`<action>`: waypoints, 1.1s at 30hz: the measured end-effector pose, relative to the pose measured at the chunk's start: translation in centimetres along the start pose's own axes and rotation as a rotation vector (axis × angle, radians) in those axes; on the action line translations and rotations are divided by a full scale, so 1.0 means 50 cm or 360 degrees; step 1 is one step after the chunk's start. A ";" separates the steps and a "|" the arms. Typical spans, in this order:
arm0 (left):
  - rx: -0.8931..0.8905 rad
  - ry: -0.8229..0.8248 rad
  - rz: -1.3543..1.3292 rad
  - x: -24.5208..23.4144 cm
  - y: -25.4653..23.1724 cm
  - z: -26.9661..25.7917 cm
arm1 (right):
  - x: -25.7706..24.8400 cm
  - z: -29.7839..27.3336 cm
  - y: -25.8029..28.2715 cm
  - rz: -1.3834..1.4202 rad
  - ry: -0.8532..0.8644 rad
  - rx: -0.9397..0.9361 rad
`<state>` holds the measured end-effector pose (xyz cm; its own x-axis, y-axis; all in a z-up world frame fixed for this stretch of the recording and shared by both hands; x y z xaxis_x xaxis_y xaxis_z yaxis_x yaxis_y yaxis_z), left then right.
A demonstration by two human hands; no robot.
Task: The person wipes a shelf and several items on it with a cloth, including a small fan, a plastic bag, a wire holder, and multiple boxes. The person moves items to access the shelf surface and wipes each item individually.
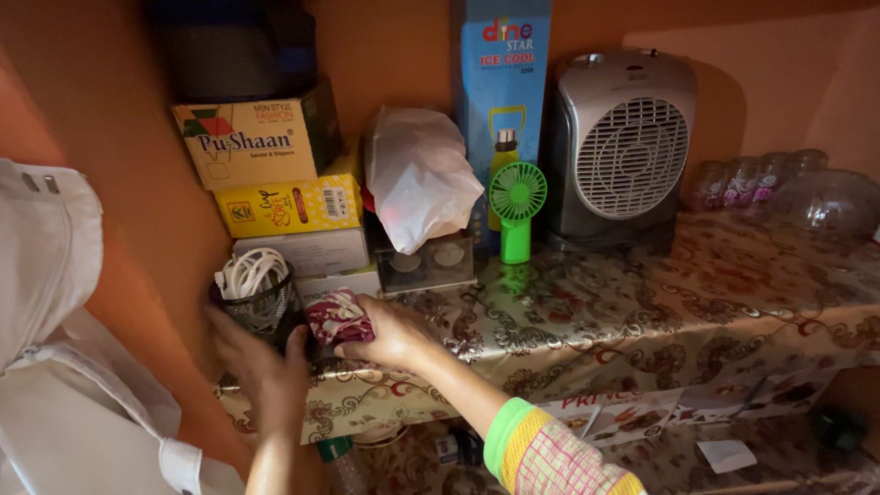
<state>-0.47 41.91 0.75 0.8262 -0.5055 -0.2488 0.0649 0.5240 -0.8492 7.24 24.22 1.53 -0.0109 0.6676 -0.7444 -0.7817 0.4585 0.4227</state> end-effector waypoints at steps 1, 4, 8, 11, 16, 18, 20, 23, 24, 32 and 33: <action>0.0045 -0.0029 0.0013 0.001 -0.006 -0.004 | -0.001 -0.001 -0.001 -0.0015 0.0007 0.0020; 0.0139 -0.0107 0.0065 0.002 -0.023 -0.015 | -0.003 -0.003 0.000 -0.0049 0.0011 0.0061; 0.0103 -0.0147 0.0182 0.001 -0.036 -0.023 | -0.007 -0.009 -0.001 0.0130 -0.0135 0.0056; -0.0035 -0.0106 0.0156 -0.004 -0.035 -0.028 | -0.013 -0.010 0.010 0.0141 -0.0266 -0.0152; 0.0034 -0.0110 0.0127 -0.019 -0.054 -0.033 | 0.000 -0.007 0.025 -0.0244 -0.0166 -0.0387; 0.0074 -0.0123 0.0096 -0.020 -0.058 -0.036 | 0.005 -0.010 0.022 -0.0157 -0.0128 -0.0374; 0.0026 -0.0098 0.0051 -0.015 -0.053 -0.036 | 0.004 -0.011 0.029 -0.0238 -0.0112 -0.0408; -0.0009 -0.0065 -0.0027 -0.006 -0.040 -0.041 | 0.005 -0.019 0.042 -0.0325 -0.0107 -0.0452; -0.0017 -0.0054 -0.0055 -0.005 -0.037 -0.042 | 0.005 -0.024 0.046 -0.0350 -0.0107 -0.0465; 0.0053 -0.0062 0.0001 -0.014 -0.036 -0.047 | 0.005 -0.049 0.049 -0.0440 -0.0051 -0.0318; -0.0023 -0.0018 0.0010 -0.010 -0.030 -0.046 | 0.007 -0.052 0.045 -0.0430 -0.0027 -0.0269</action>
<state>-2.28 39.79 1.09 0.8328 -0.4945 -0.2487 0.0519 0.5172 -0.8543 3.87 23.96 0.86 0.2202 0.5452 -0.8089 -0.8475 0.5175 0.1181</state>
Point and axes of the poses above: each hand's wrist, its own z-axis towards the middle knuckle, its own x-axis out of the palm, y = z × x, the point moved 8 cm from there along z, towards the middle knuckle, and after that the axes turned 14 degrees about -x, right-handed, at the moved point
